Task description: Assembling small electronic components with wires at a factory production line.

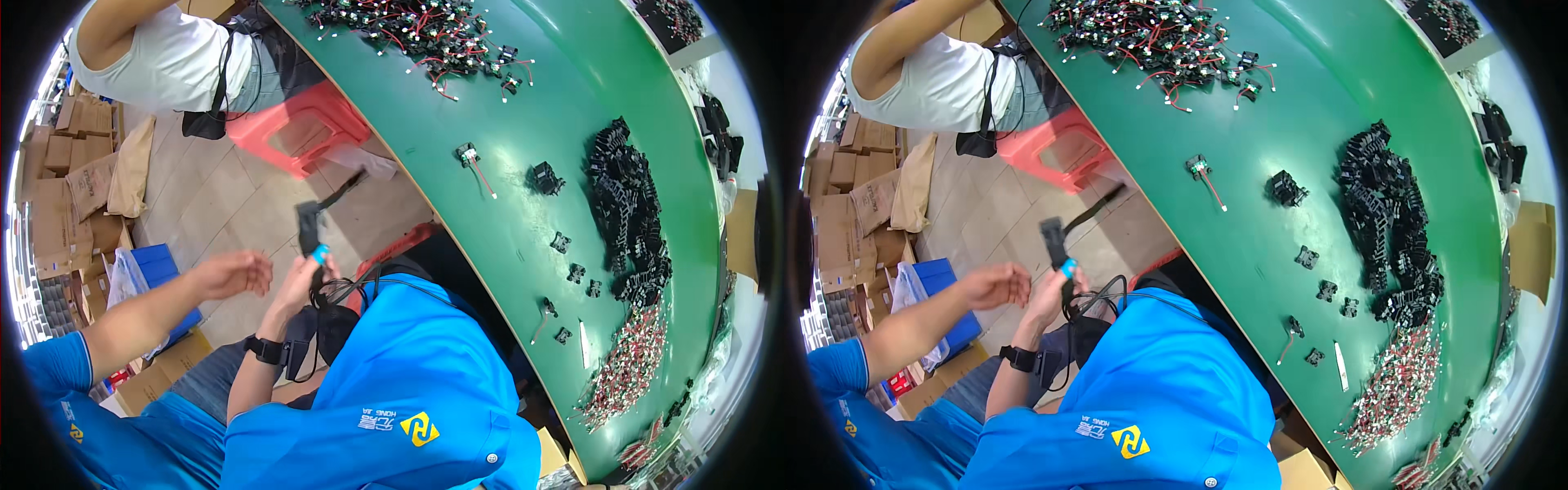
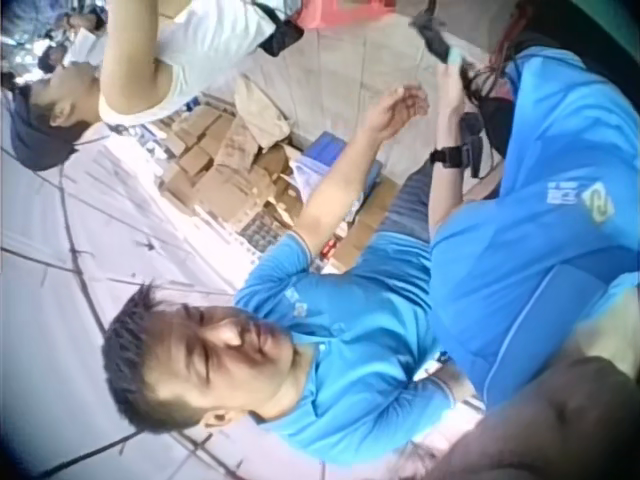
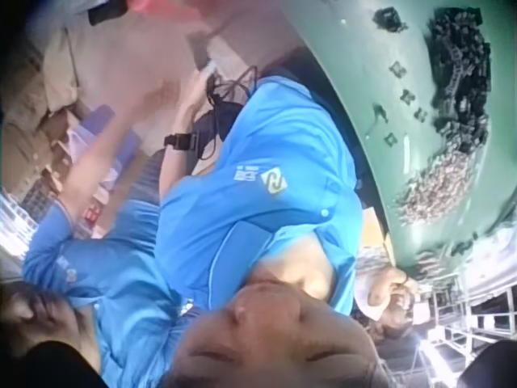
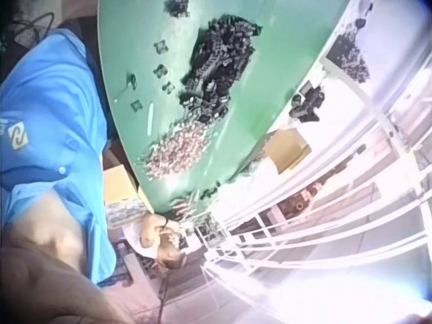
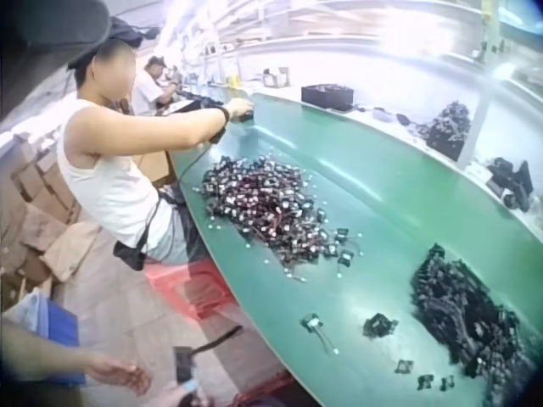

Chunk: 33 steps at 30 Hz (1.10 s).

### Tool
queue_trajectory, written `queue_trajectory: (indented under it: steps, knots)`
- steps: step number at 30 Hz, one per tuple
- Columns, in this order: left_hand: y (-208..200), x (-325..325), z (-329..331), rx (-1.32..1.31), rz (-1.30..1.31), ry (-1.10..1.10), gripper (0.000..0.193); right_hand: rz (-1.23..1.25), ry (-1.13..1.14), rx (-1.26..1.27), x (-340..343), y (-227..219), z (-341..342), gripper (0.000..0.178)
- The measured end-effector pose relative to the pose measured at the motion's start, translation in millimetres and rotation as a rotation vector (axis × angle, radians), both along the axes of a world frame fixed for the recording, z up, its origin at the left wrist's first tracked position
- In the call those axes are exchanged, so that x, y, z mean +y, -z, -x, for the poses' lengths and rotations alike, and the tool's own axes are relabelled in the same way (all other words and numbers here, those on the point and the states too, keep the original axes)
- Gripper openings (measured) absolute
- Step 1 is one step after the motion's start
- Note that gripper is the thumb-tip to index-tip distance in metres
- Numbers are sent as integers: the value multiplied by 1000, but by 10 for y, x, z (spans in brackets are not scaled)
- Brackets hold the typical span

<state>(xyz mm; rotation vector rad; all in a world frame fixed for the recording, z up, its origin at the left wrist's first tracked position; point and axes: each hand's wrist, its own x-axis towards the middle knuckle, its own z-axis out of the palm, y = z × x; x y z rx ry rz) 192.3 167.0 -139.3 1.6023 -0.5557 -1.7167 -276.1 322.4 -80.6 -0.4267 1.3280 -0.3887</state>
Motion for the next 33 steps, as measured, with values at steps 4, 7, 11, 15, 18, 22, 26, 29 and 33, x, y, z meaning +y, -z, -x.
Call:
queue_trajectory:
  steps: [4, 7, 11, 15, 18, 22, 26, 29, 33]
  knots:
    - [-6, 128, -108, 119, 26, 1, 33, 9, -7, 0, -2, 31, 0, 20]
    - [-107, 75, 6, 24, 35, 60, 31, 9, -17, -2, -10, 46, 6, 20]
    - [-125, 37, 15, -125, -238, 381, 31, 21, -17, 2, -65, 67, 28, 20]
    - [-277, -23, -47, 269, -273, 538, 36, 25, 5, 9, -51, 80, 14, 20]
    - [-483, 17, -173, 451, -204, 533, 44, 23, 11, 10, -58, 81, 20, 20]
    - [-391, 114, -408, 332, -343, 342, 50, 30, -6, 10, -139, 115, 32, 20]
    - [-415, 93, -313, 359, -354, 496, 53, 30, -10, 10, -177, 138, -5, 20]
    - [-392, 54, -134, 488, -506, 953, 49, 26, -12, 11, -197, 122, 11, 20]
    - [-454, 158, -84, 368, -864, 1020, 45, 32, -1, 14, -266, 152, -7, 20]
